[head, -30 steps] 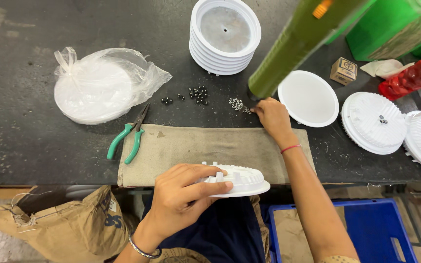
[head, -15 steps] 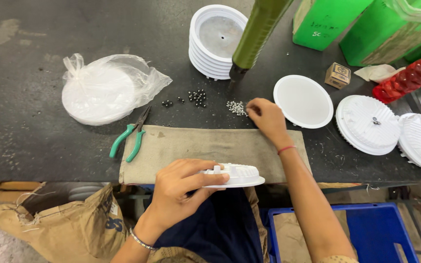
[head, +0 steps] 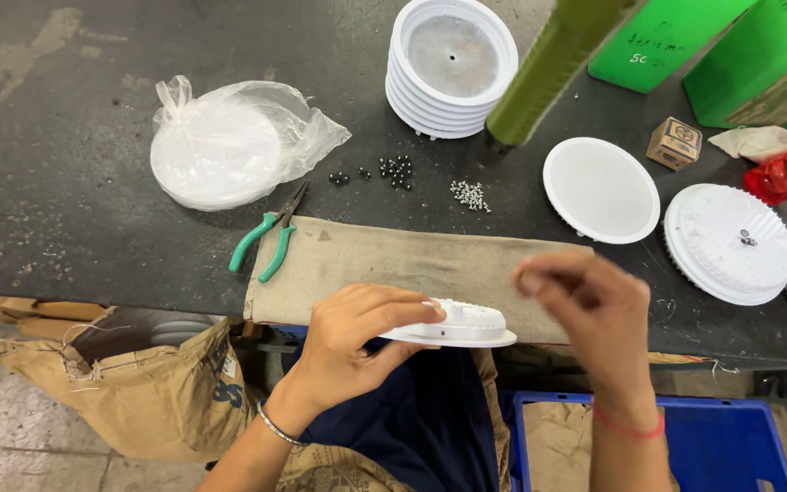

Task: The person assembles white plastic light fixture components at a workbench. They place small black fasteners into pre-drilled holes on the fixture base, then use a green handheld tool to press or secure them. The person repeats this process for multiple units, stacking completed bases and retrieving new ones from a plastic bag.

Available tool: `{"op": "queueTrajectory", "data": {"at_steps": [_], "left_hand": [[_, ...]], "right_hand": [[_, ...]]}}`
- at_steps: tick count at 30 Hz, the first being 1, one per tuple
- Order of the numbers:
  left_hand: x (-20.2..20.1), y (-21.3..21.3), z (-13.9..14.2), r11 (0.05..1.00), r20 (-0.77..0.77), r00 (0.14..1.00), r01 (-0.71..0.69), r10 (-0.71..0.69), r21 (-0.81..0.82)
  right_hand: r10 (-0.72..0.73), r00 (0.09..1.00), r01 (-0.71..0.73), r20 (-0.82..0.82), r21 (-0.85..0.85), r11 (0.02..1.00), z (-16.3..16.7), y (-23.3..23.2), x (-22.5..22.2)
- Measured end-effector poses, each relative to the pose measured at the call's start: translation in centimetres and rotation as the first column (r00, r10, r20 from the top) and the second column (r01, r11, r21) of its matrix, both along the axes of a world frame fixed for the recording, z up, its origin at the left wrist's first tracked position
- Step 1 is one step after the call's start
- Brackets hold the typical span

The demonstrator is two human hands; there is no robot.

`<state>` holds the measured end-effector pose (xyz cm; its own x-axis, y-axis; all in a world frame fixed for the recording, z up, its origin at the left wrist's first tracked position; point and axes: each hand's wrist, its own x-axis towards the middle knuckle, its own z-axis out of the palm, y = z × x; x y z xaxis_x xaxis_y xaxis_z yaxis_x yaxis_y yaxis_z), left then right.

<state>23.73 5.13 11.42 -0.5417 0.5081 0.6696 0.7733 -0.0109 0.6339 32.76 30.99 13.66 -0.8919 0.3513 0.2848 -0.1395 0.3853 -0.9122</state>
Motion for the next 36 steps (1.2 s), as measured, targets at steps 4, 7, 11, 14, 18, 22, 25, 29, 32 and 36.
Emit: {"op": "queueTrajectory", "data": {"at_steps": [4, 7, 11, 14, 18, 22, 25, 29, 32, 36], "left_hand": [[0.2, -0.1, 0.0, 1.0, 0.063, 0.998, 0.008, -0.009, 0.02], [0.3, -0.1, -0.1, 1.0, 0.085, 0.996, 0.001, -0.001, -0.005], [0.4, -0.3, -0.3, 1.0, 0.071, 0.997, -0.001, 0.001, -0.001], [0.4, -0.3, -0.3, 1.0, 0.067, 0.998, 0.002, -0.002, -0.002], [0.4, -0.3, -0.4, 1.0, 0.061, 0.998, 0.005, -0.005, 0.004], [0.4, -0.4, -0.4, 1.0, 0.074, 0.997, -0.001, 0.002, -0.012], [0.4, -0.3, -0.5, 1.0, 0.058, 0.998, 0.002, -0.003, 0.007], [0.4, -0.4, -0.5, 1.0, 0.066, 0.998, 0.001, -0.001, -0.003], [0.4, -0.4, -0.5, 1.0, 0.068, 0.998, -0.003, 0.004, -0.01], [0.5, -0.4, -0.4, 1.0, 0.064, 0.998, -0.004, 0.005, -0.007]], "right_hand": [[0.353, 0.935, -0.35, -0.013, 0.113, 0.93, 2.8, -2.3, 0.6], [0.447, 0.895, -0.416, 0.016, 0.392, 0.82, 4.2, -3.1, 0.2], [0.446, 0.882, -0.466, 0.152, 0.421, 0.778, 5.3, -3.9, -0.6], [0.486, 0.852, -0.518, 0.196, 0.457, 0.723, 6.0, -4.1, -1.0], [0.506, 0.822, -0.566, 0.263, 0.482, 0.669, 6.7, -4.0, -1.4], [0.52, 0.801, -0.595, 0.295, 0.483, 0.642, 7.0, -4.0, -1.7], [0.533, 0.791, -0.608, 0.302, 0.49, 0.625, 7.3, -4.0, -1.8], [0.554, 0.775, -0.624, 0.304, 0.504, 0.597, 7.4, -3.9, -2.1], [0.555, 0.77, -0.63, 0.314, 0.506, 0.588, 7.5, -4.0, -2.2], [0.583, 0.74, -0.665, 0.335, 0.491, 0.562, 7.8, -4.0, -2.5]]}}
